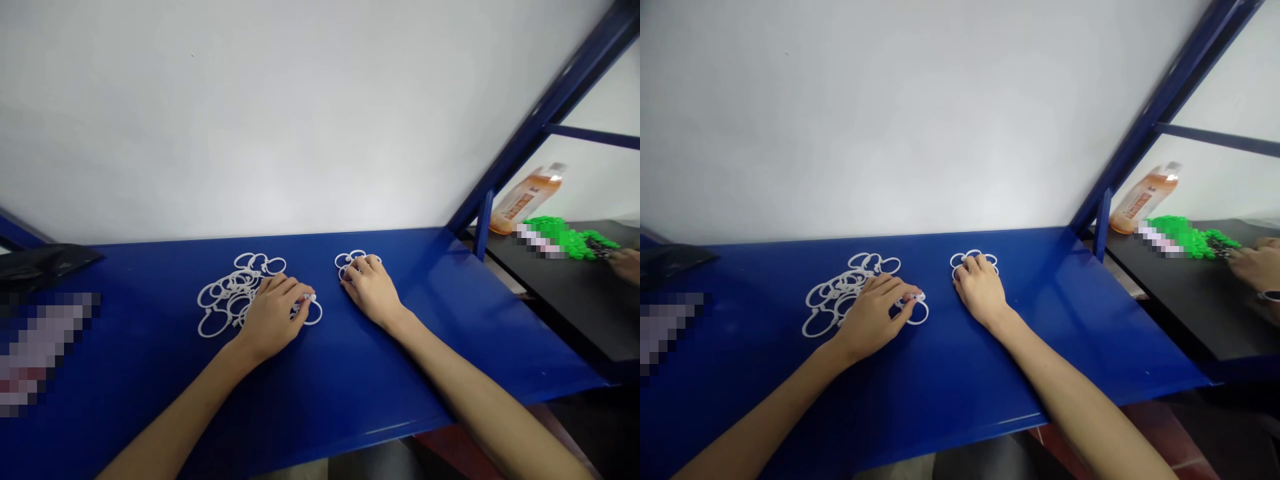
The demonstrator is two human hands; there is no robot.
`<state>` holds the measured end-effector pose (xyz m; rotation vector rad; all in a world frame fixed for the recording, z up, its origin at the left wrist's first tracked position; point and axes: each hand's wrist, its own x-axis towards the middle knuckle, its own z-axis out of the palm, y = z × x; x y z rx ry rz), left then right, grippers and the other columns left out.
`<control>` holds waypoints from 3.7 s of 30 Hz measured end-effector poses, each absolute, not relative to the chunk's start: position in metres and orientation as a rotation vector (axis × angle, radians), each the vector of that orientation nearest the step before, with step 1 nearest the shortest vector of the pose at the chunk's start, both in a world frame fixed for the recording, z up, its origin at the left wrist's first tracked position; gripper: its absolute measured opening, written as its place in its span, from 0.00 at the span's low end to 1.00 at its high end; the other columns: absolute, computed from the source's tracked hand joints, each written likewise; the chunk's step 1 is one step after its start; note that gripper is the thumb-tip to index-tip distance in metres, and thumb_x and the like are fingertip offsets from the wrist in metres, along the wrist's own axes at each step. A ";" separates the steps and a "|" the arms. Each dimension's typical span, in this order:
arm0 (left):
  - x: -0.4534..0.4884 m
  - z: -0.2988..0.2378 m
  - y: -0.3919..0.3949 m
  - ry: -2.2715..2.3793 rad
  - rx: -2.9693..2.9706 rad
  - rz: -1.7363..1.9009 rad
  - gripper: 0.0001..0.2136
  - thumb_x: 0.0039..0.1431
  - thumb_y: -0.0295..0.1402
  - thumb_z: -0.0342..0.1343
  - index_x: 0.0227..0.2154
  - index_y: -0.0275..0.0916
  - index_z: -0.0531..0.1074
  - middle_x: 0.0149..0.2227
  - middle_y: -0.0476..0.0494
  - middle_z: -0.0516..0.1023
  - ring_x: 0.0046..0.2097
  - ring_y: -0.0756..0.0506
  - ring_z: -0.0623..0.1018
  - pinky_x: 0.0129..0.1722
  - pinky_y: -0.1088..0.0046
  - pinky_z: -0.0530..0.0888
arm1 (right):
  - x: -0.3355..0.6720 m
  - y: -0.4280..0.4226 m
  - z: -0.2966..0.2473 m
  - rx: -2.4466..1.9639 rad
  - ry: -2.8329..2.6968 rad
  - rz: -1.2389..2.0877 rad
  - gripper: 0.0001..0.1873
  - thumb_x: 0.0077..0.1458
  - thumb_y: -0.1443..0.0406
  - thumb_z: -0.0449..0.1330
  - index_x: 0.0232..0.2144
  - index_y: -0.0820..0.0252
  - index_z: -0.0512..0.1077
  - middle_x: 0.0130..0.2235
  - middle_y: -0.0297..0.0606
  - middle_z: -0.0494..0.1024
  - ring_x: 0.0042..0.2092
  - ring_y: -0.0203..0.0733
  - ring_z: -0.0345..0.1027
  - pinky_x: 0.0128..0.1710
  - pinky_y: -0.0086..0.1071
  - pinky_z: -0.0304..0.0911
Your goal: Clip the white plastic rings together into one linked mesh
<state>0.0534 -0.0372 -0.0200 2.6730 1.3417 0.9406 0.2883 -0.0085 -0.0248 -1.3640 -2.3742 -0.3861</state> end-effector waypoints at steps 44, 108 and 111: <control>0.057 -0.026 -0.039 1.374 2.745 0.698 0.06 0.66 0.31 0.53 0.41 0.41 0.74 0.38 0.48 0.80 0.43 0.42 0.74 0.46 0.60 0.66 | 0.273 -0.027 -0.025 -1.198 -2.025 0.306 0.04 0.65 0.70 0.55 0.40 0.58 0.70 0.39 0.38 0.76 0.39 0.41 0.72 0.40 0.36 0.68; 0.064 -0.023 -0.049 1.149 2.672 0.984 0.27 0.57 0.24 0.53 0.60 0.41 0.58 0.50 0.40 0.76 0.50 0.40 0.75 0.52 0.57 0.74 | 0.270 -0.046 -0.005 -0.792 -2.194 0.553 0.07 0.67 0.67 0.52 0.43 0.56 0.70 0.39 0.38 0.75 0.39 0.39 0.71 0.40 0.35 0.70; 0.065 -0.023 -0.048 1.141 2.659 1.006 0.24 0.59 0.26 0.53 0.59 0.41 0.60 0.52 0.39 0.75 0.53 0.40 0.75 0.54 0.56 0.73 | 0.273 -0.045 -0.005 -0.810 -2.192 0.533 0.08 0.67 0.66 0.52 0.45 0.55 0.70 0.40 0.38 0.76 0.40 0.39 0.72 0.41 0.35 0.70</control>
